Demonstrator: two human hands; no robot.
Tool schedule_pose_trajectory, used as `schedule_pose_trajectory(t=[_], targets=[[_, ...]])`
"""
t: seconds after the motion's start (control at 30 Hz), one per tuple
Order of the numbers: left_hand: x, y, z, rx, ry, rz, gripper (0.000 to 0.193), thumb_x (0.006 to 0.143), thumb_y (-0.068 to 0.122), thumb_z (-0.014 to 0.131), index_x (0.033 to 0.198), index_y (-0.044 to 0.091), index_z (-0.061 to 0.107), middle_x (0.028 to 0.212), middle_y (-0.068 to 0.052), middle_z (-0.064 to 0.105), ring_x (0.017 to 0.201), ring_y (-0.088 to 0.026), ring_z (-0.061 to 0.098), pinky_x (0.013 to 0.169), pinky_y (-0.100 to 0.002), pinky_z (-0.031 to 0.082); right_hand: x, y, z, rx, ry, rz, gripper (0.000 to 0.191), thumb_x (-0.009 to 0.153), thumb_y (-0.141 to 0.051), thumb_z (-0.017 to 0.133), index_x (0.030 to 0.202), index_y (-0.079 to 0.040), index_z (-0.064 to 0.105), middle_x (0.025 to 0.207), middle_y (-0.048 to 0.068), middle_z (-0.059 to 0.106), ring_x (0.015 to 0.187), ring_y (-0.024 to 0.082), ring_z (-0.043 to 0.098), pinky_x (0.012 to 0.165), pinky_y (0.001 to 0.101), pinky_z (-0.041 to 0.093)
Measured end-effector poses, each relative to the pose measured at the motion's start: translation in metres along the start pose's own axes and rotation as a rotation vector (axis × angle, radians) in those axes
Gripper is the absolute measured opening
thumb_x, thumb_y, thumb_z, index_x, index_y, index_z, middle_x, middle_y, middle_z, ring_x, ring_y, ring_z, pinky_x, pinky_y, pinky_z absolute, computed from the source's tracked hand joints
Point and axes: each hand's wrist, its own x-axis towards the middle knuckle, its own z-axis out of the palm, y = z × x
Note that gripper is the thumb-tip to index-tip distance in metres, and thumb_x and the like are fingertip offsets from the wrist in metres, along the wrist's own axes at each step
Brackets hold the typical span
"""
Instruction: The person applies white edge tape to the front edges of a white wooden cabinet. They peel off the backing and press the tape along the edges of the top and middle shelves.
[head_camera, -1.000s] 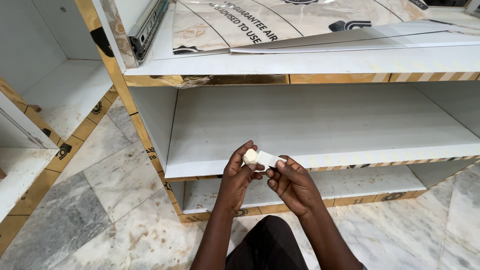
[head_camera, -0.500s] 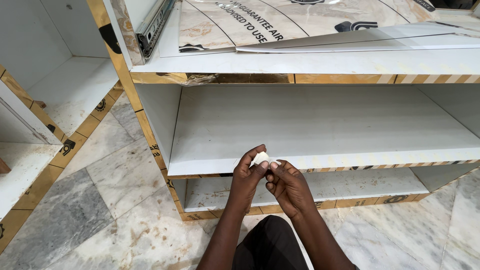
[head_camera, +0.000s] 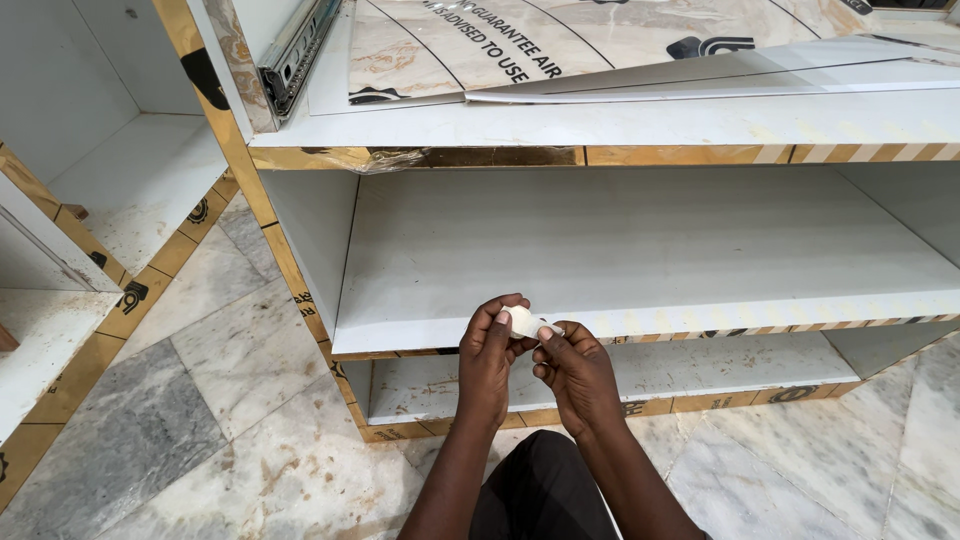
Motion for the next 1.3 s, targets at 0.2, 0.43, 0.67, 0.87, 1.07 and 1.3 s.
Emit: schedule_pose_trajectory(t=[0.2, 0.43, 0.67, 0.87, 1.07, 1.3], targets=[[-0.001, -0.009, 0.003, -0.158, -0.028, 0.005, 0.029, 0.106, 0.027, 0.056, 0.121, 0.005, 0.066, 0.118, -0.013, 0.071, 0.108, -0.019, 0.067, 0.097, -0.035, 0.055, 0.001, 0.006, 0.005, 0.075, 0.000, -0.014, 0.020, 0.090, -0.016, 0.077, 0.101, -0.010, 0.061, 0.089, 0.005, 0.070, 0.078, 0.013, 0.068, 0.071, 0.0293, 0.056], [-0.009, -0.008, 0.010, -0.197, -0.010, 0.012, 0.030, 0.106, 0.028, 0.053, 0.124, 0.006, 0.063, 0.121, -0.015, 0.071, 0.115, -0.019, 0.064, 0.101, -0.036, 0.051, -0.005, 0.008, 0.008, 0.120, -0.033, 0.011, 0.026, 0.090, -0.018, 0.075, 0.111, -0.010, 0.062, 0.094, 0.006, 0.071, 0.088, 0.016, 0.070, 0.083, 0.0330, 0.058], [-0.012, -0.001, 0.012, -0.237, -0.017, 0.009, 0.022, 0.103, 0.022, 0.048, 0.123, 0.014, 0.056, 0.117, -0.018, 0.074, 0.112, -0.021, 0.067, 0.099, -0.038, 0.053, -0.008, 0.010, 0.000, 0.138, -0.147, -0.049, 0.036, 0.088, -0.013, 0.075, 0.121, -0.008, 0.061, 0.104, 0.008, 0.069, 0.100, 0.020, 0.070, 0.092, 0.0365, 0.058], [-0.003, -0.016, 0.003, -0.020, 0.087, 0.150, 0.015, 0.104, 0.020, 0.059, 0.112, 0.007, 0.061, 0.108, -0.007, 0.069, 0.099, -0.013, 0.064, 0.090, -0.033, 0.054, -0.014, 0.015, -0.004, -0.030, -0.161, -0.263, 0.039, 0.092, -0.005, 0.079, 0.127, -0.002, 0.062, 0.105, 0.009, 0.063, 0.102, 0.019, 0.063, 0.095, 0.0369, 0.056], [-0.010, -0.024, -0.004, 0.134, 0.005, 0.050, 0.029, 0.098, 0.025, 0.070, 0.117, 0.003, 0.070, 0.101, -0.004, 0.070, 0.088, -0.009, 0.063, 0.079, -0.027, 0.054, -0.020, 0.011, 0.003, -0.363, -0.050, -0.513, 0.064, 0.083, -0.005, 0.075, 0.139, -0.006, 0.045, 0.106, 0.002, 0.058, 0.101, 0.013, 0.061, 0.089, 0.0317, 0.056], [-0.011, -0.005, -0.011, 0.388, -0.293, -0.157, 0.059, 0.079, 0.020, 0.087, 0.132, 0.008, 0.063, 0.103, -0.004, 0.068, 0.084, -0.012, 0.059, 0.075, -0.028, 0.055, -0.016, 0.006, -0.019, -0.647, -0.076, -0.404, 0.061, 0.082, -0.001, 0.079, 0.138, -0.005, 0.056, 0.095, 0.000, 0.051, 0.088, 0.012, 0.058, 0.082, 0.0292, 0.058]])
